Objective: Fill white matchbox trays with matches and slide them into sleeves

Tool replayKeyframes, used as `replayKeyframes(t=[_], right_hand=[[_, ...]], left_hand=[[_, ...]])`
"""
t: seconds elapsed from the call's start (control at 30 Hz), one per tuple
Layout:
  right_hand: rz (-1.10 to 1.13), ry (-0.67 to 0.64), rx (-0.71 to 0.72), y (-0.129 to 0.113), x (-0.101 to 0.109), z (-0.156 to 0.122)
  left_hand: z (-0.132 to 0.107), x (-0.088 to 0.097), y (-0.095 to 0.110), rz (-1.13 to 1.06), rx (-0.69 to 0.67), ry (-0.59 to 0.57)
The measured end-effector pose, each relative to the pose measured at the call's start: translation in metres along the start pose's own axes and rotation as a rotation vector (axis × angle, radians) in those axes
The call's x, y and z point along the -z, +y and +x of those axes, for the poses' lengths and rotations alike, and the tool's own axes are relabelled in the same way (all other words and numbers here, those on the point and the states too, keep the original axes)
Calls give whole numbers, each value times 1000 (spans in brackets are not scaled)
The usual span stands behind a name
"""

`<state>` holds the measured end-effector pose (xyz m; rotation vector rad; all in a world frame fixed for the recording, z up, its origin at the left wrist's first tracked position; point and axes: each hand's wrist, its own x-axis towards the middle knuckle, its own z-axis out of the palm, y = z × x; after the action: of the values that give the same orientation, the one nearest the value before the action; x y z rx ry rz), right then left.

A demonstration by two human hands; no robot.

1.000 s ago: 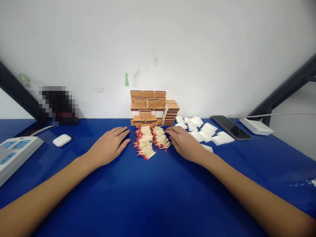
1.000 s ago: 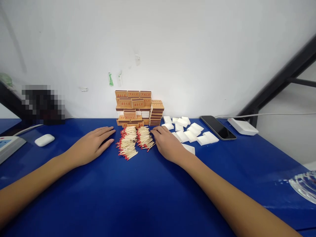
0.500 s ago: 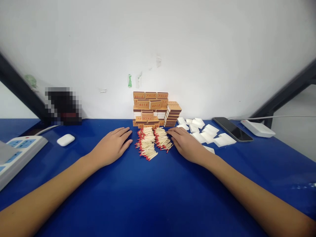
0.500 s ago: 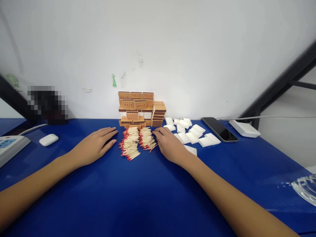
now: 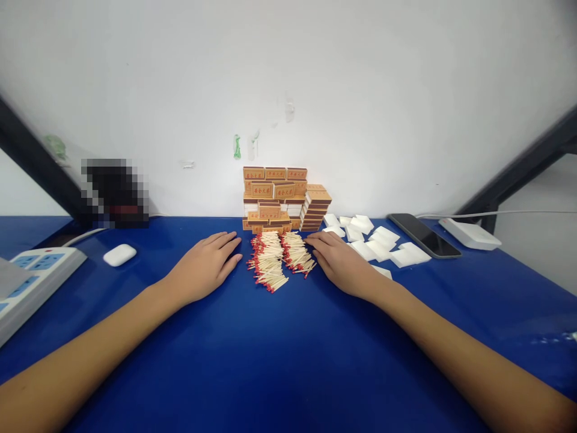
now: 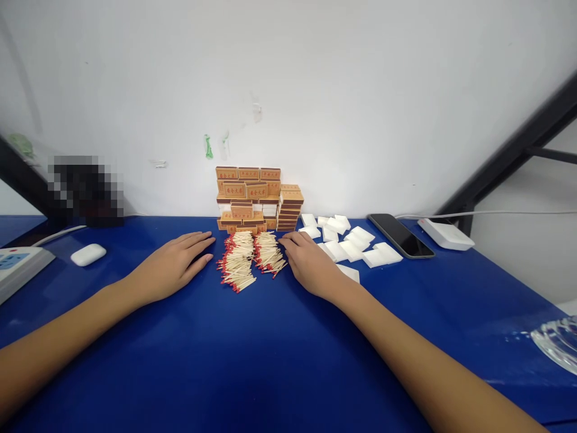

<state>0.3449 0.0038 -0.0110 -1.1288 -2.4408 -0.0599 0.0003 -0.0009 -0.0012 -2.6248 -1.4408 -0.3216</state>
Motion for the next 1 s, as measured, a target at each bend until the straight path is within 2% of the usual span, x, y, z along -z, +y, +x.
replayKeyframes(t=[1.0], right_hand=[[-1, -31, -4, 0, 2, 0]], left_hand=[[0, -1, 1, 22, -9, -2]])
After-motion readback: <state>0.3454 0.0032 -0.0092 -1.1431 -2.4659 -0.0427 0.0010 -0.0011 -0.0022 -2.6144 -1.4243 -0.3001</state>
